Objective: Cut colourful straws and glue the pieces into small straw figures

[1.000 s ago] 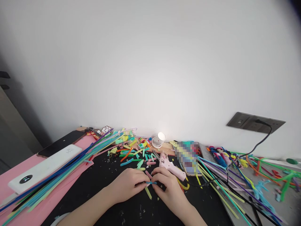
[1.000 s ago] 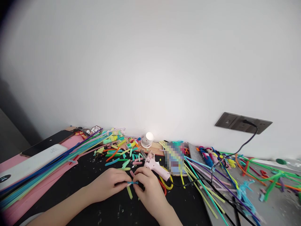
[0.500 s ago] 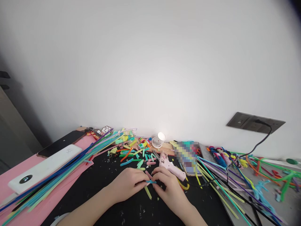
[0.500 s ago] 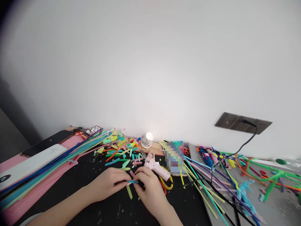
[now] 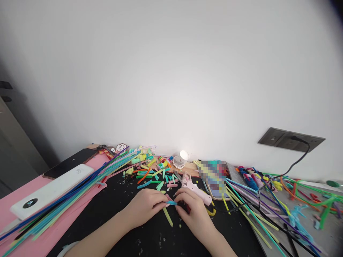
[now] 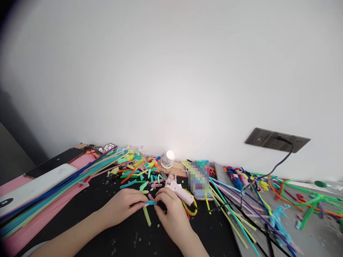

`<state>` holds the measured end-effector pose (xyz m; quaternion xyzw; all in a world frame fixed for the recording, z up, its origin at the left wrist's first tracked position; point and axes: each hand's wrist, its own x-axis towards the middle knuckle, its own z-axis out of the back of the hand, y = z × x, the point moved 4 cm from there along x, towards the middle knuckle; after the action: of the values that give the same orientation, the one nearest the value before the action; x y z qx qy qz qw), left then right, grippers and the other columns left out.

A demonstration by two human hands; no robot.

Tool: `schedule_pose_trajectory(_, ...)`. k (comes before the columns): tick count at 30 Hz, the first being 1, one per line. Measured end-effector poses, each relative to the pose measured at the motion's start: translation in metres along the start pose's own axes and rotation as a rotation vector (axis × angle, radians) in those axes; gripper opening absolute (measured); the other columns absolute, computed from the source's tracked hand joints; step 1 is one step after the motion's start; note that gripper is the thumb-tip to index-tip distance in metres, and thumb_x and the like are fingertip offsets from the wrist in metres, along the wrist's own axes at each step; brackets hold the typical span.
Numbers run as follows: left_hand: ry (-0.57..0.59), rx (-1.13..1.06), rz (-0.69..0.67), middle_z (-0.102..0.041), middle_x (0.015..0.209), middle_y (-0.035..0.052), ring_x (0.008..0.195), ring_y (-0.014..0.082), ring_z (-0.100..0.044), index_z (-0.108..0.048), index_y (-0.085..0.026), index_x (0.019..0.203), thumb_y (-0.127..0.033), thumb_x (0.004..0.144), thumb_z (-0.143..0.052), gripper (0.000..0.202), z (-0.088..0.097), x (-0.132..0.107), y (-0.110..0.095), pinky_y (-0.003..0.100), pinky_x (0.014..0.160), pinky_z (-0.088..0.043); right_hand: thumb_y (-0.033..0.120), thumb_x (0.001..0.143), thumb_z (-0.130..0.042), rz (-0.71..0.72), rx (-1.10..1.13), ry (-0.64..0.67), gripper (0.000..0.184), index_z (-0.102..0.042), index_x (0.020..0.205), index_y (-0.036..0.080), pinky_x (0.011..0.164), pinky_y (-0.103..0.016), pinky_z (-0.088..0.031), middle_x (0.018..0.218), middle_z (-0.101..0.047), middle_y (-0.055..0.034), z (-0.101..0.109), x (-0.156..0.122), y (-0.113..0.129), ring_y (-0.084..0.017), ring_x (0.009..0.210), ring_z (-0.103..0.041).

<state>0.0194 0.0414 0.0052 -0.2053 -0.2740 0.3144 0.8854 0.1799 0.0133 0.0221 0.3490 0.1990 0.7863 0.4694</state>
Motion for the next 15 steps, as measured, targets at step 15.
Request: schedule_pose_trajectory(15, -0.127, 0.118, 0.441, -0.059, 0.065, -0.0027, 0.061, 0.0140, -0.054, -0.054, -0.020, 0.066, -0.027, 0.081, -0.048, 0.018, 0.016, -0.001, 0.025, 0.021, 0.053, -0.031, 0.010, 0.080, -0.044, -0.075, -0.123, -0.145, 0.018, -0.055, 0.090, 0.020, 0.062, -0.027, -0.044, 0.079, -0.059, -0.0012, 0.007, -0.003, -0.014, -0.015, 0.067, -0.055)
